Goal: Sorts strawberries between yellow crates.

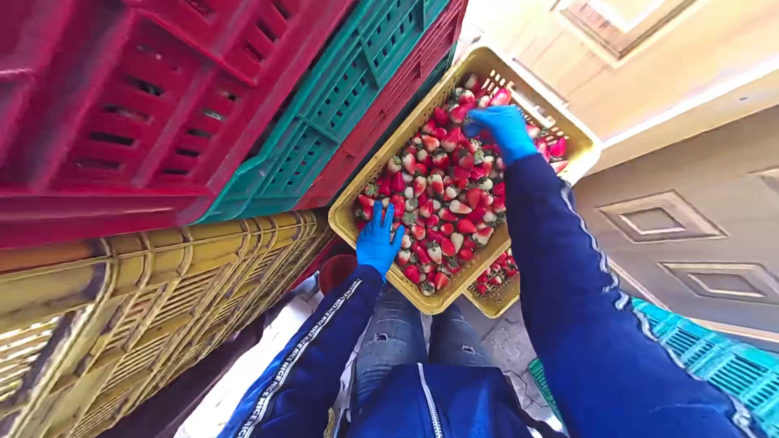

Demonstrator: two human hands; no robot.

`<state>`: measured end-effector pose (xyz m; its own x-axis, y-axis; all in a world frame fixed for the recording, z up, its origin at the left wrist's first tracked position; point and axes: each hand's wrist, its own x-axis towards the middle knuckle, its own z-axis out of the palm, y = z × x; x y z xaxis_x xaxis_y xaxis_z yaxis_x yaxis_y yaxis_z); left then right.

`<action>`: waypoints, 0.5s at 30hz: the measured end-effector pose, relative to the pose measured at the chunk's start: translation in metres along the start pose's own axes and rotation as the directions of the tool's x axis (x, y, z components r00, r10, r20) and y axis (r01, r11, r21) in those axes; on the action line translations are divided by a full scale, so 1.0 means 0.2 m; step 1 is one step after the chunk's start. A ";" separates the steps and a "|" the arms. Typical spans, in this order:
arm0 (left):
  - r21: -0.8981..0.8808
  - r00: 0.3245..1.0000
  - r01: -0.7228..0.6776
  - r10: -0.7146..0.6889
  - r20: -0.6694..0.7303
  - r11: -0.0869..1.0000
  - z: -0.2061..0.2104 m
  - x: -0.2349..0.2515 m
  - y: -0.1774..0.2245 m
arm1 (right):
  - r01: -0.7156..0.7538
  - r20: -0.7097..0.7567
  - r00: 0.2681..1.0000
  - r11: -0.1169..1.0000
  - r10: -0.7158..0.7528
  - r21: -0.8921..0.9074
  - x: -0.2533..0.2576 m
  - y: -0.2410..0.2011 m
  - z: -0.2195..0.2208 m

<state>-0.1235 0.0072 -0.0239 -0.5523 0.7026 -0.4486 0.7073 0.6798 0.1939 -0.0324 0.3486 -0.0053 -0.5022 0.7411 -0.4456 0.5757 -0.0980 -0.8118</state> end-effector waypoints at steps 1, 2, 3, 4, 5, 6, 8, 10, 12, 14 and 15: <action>0.006 1.000 0.005 -0.005 0.000 1.000 0.00 0.00 0.00 | 0.013 0.082 0.996 0.929 0.019 -0.371 0.03 -0.05 0.10; 0.014 1.000 0.009 -0.009 0.003 1.000 0.01 -0.01 0.01 | 0.038 0.120 0.992 0.801 0.042 -0.597 0.03 -0.08 0.22; 0.020 1.000 0.015 -0.015 0.011 1.000 0.01 -0.01 0.01 | 0.047 0.130 0.989 0.695 0.067 -0.717 0.02 -0.09 0.33; 0.028 1.000 0.020 -0.021 0.015 0.999 0.01 0.00 0.01 | 0.025 0.114 0.988 0.626 0.103 -0.780 0.03 -0.08 0.43; 0.034 0.999 0.028 -0.029 0.019 0.999 0.00 0.00 0.01 | -0.001 0.089 0.988 0.585 0.125 -0.811 0.03 -0.08 0.49; 0.034 0.999 0.037 -0.038 0.026 0.999 0.00 0.01 0.00 | -0.005 0.080 0.989 0.577 0.122 -0.817 0.03 -0.09 0.51; 0.036 0.998 0.043 -0.044 0.041 0.998 0.00 -0.01 0.01 | 0.069 0.120 0.992 0.643 0.037 -0.763 0.00 -0.06 0.40; 0.026 0.999 0.037 -0.038 0.037 0.999 0.00 0.00 0.01 | 0.121 0.129 0.990 0.780 -0.052 -0.615 -0.06 0.00 0.17; 0.014 0.998 0.032 -0.032 0.045 0.999 -0.01 0.00 0.01 | 0.001 0.085 0.996 0.944 0.028 -0.330 -0.33 0.08 -0.10; -0.001 0.998 0.021 -0.021 0.052 1.000 -0.02 0.00 0.01 | -0.223 0.064 0.970 0.966 0.233 -0.131 -0.70 0.21 -0.34; -0.005 0.999 0.014 -0.014 0.043 1.000 -0.01 0.00 0.01 | -0.326 0.053 0.942 0.942 0.330 -0.077 -0.86 0.33 -0.42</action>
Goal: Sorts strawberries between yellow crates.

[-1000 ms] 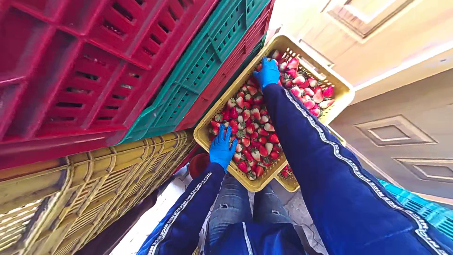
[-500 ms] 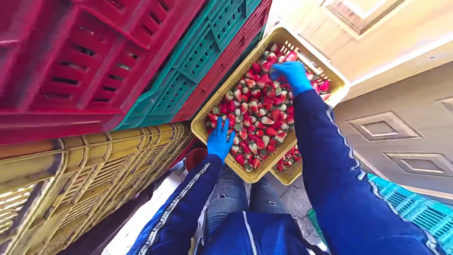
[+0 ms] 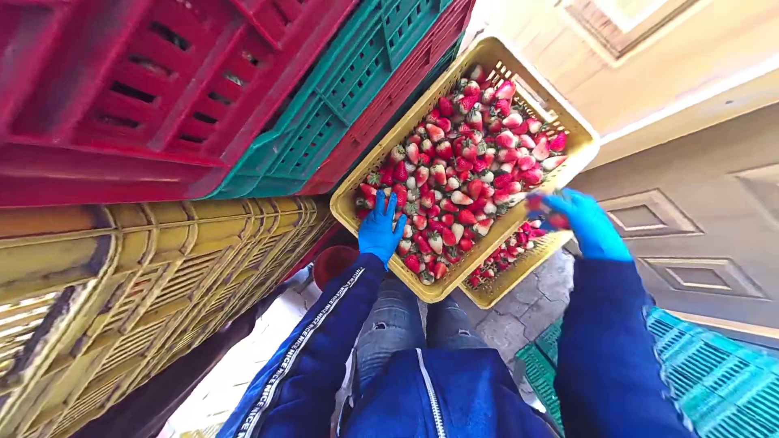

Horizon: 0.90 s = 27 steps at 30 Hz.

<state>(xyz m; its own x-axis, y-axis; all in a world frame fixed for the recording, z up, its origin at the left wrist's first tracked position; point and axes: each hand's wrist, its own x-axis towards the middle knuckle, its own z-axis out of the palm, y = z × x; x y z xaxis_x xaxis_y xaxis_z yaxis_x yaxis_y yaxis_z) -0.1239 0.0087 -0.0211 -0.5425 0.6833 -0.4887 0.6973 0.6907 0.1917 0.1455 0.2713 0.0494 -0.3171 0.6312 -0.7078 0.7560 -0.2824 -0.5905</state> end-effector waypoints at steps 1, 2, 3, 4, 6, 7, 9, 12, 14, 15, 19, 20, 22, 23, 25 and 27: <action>-0.003 1.000 -0.001 0.001 0.003 1.000 0.00 0.00 0.00 | -0.089 -0.023 0.996 0.996 0.089 -0.002 -0.05 0.20 -0.03; -0.009 1.000 -0.003 0.003 0.012 1.000 0.01 0.00 -0.01 | -0.188 -0.042 0.981 0.981 0.187 -0.038 -0.06 0.41 -0.04; -0.010 1.000 -0.010 0.010 0.009 1.000 0.01 0.00 -0.01 | -0.279 -0.083 0.959 0.952 0.270 -0.127 -0.05 0.57 -0.04; -0.008 1.000 -0.017 0.017 0.000 1.000 0.02 -0.01 -0.01 | -0.341 -0.141 0.939 0.908 0.315 -0.243 -0.03 0.65 -0.02; -0.005 0.999 -0.022 0.022 -0.030 1.000 0.02 0.01 0.00 | -0.271 -0.291 0.944 0.870 0.157 -0.411 0.00 0.52 0.01; -0.004 0.999 -0.014 0.013 -0.033 1.000 0.01 0.01 0.00 | -0.152 -0.336 0.942 0.883 -0.007 -0.445 0.01 0.35 0.06; 0.006 1.000 0.002 -0.002 -0.012 1.000 0.01 -0.01 -0.01 | 0.134 -0.293 0.914 0.891 -0.280 -0.433 0.06 0.01 0.24; 0.015 1.000 0.005 -0.005 -0.013 1.000 0.01 0.00 0.01 | 0.311 -0.093 0.896 0.764 -0.434 -0.566 0.31 -0.43 0.64; 0.010 0.999 0.002 -0.002 -0.043 1.000 0.02 0.00 0.00 | 0.222 -0.048 0.944 0.738 -0.326 -0.637 0.53 -0.56 0.89; 0.007 0.999 0.004 -0.004 -0.049 1.000 0.02 0.00 0.00 | 0.159 -0.072 0.963 0.758 -0.261 -0.633 0.61 -0.59 0.97; -0.014 1.000 0.018 -0.018 -0.015 1.000 0.01 -0.01 0.00 | 0.091 -0.151 0.965 0.815 -0.214 -0.572 0.66 -0.57 0.97; -0.025 1.000 0.010 -0.011 -0.020 1.000 0.01 -0.01 0.00 | 0.159 -0.127 0.958 0.841 -0.259 -0.517 0.62 -0.53 0.90; -0.035 1.000 0.005 -0.006 -0.020 0.999 0.01 -0.01 0.00 | 0.274 -0.117 0.937 0.901 -0.329 -0.335 0.47 -0.36 0.74; -0.037 1.000 0.005 -0.006 -0.016 0.999 0.01 -0.01 -0.01 | 0.303 -0.143 0.930 0.928 -0.337 -0.217 0.36 -0.24 0.65; -0.037 1.000 -0.001 0.000 -0.010 0.999 0.00 -0.01 -0.01 | 0.262 -0.214 0.946 0.964 -0.245 0.054 0.12 0.03 0.47; -0.039 1.000 -0.011 0.011 -0.023 0.999 0.01 -0.01 -0.01 | 0.132 -0.245 0.968 0.936 -0.051 0.327 -0.07 0.32 0.33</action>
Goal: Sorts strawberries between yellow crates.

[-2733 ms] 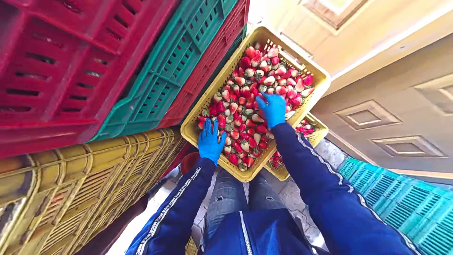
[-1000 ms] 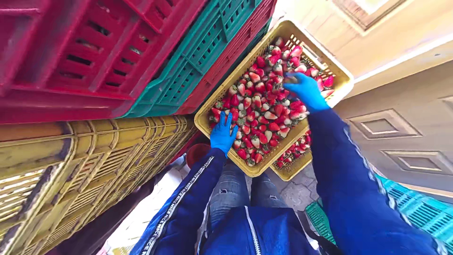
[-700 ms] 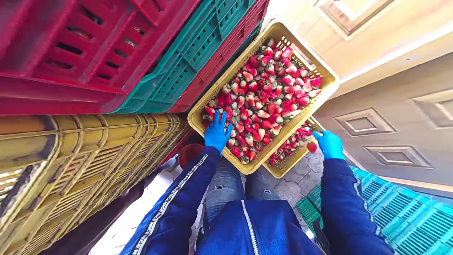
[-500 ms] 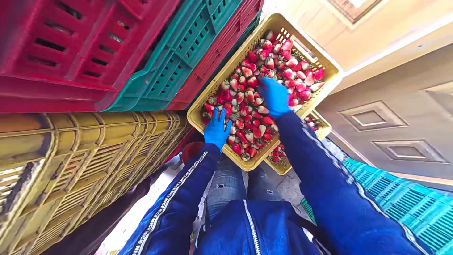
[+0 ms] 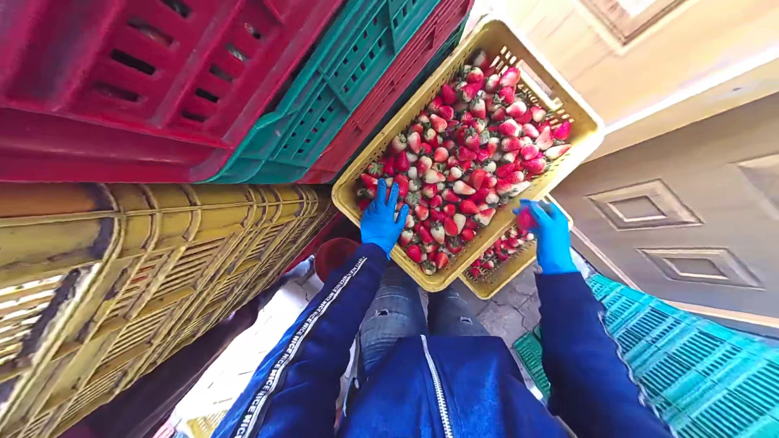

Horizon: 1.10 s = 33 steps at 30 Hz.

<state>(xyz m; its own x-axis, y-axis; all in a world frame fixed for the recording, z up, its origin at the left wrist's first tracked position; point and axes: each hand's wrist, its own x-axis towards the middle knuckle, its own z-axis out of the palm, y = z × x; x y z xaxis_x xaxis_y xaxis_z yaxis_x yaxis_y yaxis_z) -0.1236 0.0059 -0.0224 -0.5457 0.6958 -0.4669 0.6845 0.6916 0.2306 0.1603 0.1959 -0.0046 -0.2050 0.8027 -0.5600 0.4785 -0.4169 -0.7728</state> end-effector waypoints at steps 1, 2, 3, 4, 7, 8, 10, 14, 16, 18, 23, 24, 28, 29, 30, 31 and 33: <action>0.003 1.000 -0.011 0.011 -0.027 1.000 0.01 0.01 0.00 | -0.109 -0.003 0.994 0.993 0.110 0.032 -0.04 0.11 -0.11; 0.011 0.999 -0.018 0.018 -0.048 1.000 0.01 0.01 0.00 | -0.222 -0.005 0.975 0.974 0.222 -0.031 -0.05 0.21 -0.21; 0.021 0.998 -0.020 0.021 -0.058 1.000 0.02 0.00 0.00 | -0.328 -0.018 0.943 0.925 0.331 -0.193 -0.04 0.27 -0.28; 0.031 0.998 -0.021 0.023 -0.061 0.999 0.02 -0.01 0.00 | -0.372 -0.042 0.919 0.828 0.392 -0.418 -0.02 0.28 -0.31; 0.035 0.994 -0.040 0.043 -0.104 0.999 0.02 0.01 -0.01 | -0.056 -0.075 0.997 0.702 0.003 -0.710 0.11 -0.04 -0.25; 0.037 0.992 -0.049 0.053 -0.114 0.998 0.03 0.00 -0.02 | 0.068 -0.085 0.982 0.735 -0.168 -0.675 0.19 -0.18 -0.17; 0.045 0.991 -0.054 0.059 -0.118 0.997 0.03 -0.01 -0.01 | 0.268 -0.064 0.923 0.756 -0.378 -0.598 0.44 -0.45 0.05; 0.045 0.988 -0.047 0.053 -0.145 0.998 0.04 -0.01 -0.01 | 0.212 -0.058 0.940 0.709 -0.337 -0.672 1.06 -0.66 0.59; 0.035 0.981 -0.054 0.059 -0.183 0.998 0.05 0.00 -0.03 | 0.161 -0.094 0.947 0.710 -0.306 -0.686 1.12 -0.66 0.77; 0.028 0.990 -0.043 0.046 -0.137 0.999 0.04 -0.02 -0.03 | 0.304 0.015 0.911 0.648 -0.411 -0.698 1.00 -0.64 0.82; 0.030 0.992 -0.045 0.048 -0.117 0.999 0.04 -0.02 0.00 | 0.646 0.567 0.763 0.390 -0.311 -0.656 0.41 -0.31 0.90; 0.033 0.990 -0.053 0.057 -0.133 0.998 0.04 -0.01 -0.01 | 0.633 0.598 0.768 0.418 -0.230 -0.652 0.31 -0.30 0.90; 0.029 0.994 -0.038 0.041 -0.105 0.999 0.03 -0.01 -0.01 | 0.503 0.356 0.864 0.606 -0.356 -0.616 0.33 -0.54 0.75; 0.027 0.994 -0.037 0.039 -0.102 0.999 0.03 -0.01 -0.01 | 0.480 0.207 0.863 0.620 -0.461 -0.620 0.48 -0.60 0.72; 0.025 0.993 -0.041 0.044 -0.114 0.999 0.04 -0.01 -0.01 | 0.440 0.078 0.856 0.641 -0.511 -0.629 0.67 -0.66 0.71; 0.023 0.991 -0.045 0.047 -0.124 0.999 0.04 -0.01 -0.01 | 0.384 0.011 0.874 0.676 -0.486 -0.629 0.86 -0.71 0.71; 0.025 0.989 -0.044 0.047 -0.138 0.999 0.04 -0.01 -0.01 | 0.297 0.019 0.929 0.714 -0.369 -0.634 1.11 -0.72 0.80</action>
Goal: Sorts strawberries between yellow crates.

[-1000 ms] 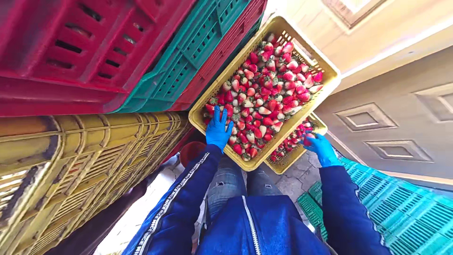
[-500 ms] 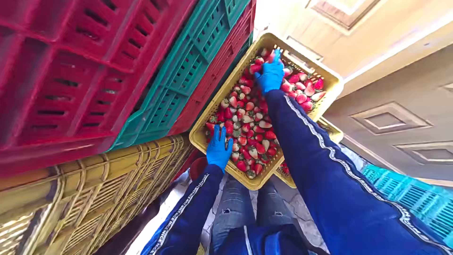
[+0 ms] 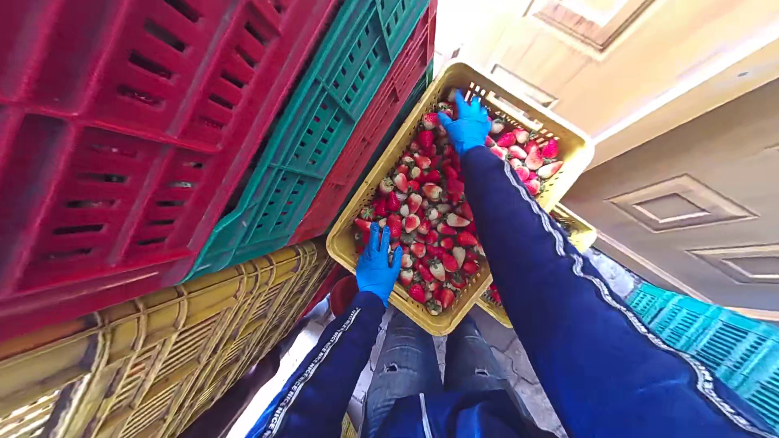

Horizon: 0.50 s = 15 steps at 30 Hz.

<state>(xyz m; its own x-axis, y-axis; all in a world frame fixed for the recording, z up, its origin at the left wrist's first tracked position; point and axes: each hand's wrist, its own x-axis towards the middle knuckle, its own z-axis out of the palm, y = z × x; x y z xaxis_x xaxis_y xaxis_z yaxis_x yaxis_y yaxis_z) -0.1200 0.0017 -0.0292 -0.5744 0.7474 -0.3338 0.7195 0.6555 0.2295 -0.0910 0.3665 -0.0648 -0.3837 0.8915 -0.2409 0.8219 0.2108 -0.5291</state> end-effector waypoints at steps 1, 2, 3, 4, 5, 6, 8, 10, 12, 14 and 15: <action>0.007 1.000 0.007 -0.007 0.010 1.000 0.00 0.00 0.00 | 0.027 0.055 0.998 1.000 -0.026 -0.015 0.01 -0.03 0.06; 0.014 1.000 0.009 -0.009 0.024 1.000 -0.01 0.00 -0.01 | 0.087 0.083 0.993 0.996 -0.085 -0.014 -0.04 -0.07 0.12; 0.014 0.999 0.008 -0.009 0.031 1.000 0.00 -0.01 0.00 | 0.170 0.095 0.981 0.985 -0.170 0.005 -0.12 -0.10 0.14; 0.017 1.000 0.005 -0.006 0.029 1.000 0.00 0.00 0.00 | 0.280 0.117 0.953 0.960 -0.280 0.014 -0.20 -0.11 0.15; 0.021 0.999 0.004 -0.005 0.033 1.000 0.00 0.01 0.00 | 0.391 0.181 0.903 0.920 -0.390 0.027 -0.30 -0.11 0.16; 0.027 0.999 0.005 -0.006 0.042 1.000 0.00 0.00 0.00 | 0.471 0.275 0.843 0.881 -0.462 0.038 -0.42 -0.08 0.18; 0.040 0.997 0.014 -0.017 0.075 0.999 -0.02 0.00 0.01 | 0.559 0.359 0.767 0.829 -0.531 0.033 -0.62 0.05 0.20; 0.042 0.993 0.032 -0.037 0.111 0.999 -0.03 0.02 0.03 | 0.580 0.367 0.756 0.815 -0.542 0.008 -0.71 0.20 0.14; 0.053 0.988 0.048 -0.055 0.146 0.997 -0.04 0.02 0.03 | 0.583 0.389 0.755 0.812 -0.529 -0.028 -0.75 0.28 0.04; 0.059 0.982 0.058 -0.068 0.176 0.997 -0.04 0.01 0.04 | 0.586 0.418 0.751 0.808 -0.511 -0.065 -0.79 0.36 -0.05; 0.058 0.983 0.058 -0.067 0.171 0.997 -0.04 0.01 0.04 | 0.596 0.412 0.750 0.799 -0.517 -0.083 -0.80 0.41 -0.07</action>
<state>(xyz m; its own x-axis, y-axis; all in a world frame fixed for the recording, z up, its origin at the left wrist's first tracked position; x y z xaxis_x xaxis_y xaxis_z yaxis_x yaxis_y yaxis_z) -0.1187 0.0088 -0.0210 -0.5465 0.6720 -0.4997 0.7061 0.6906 0.1566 0.0434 0.2474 -0.0576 -0.8862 0.3949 -0.2423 0.4629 0.7329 -0.4986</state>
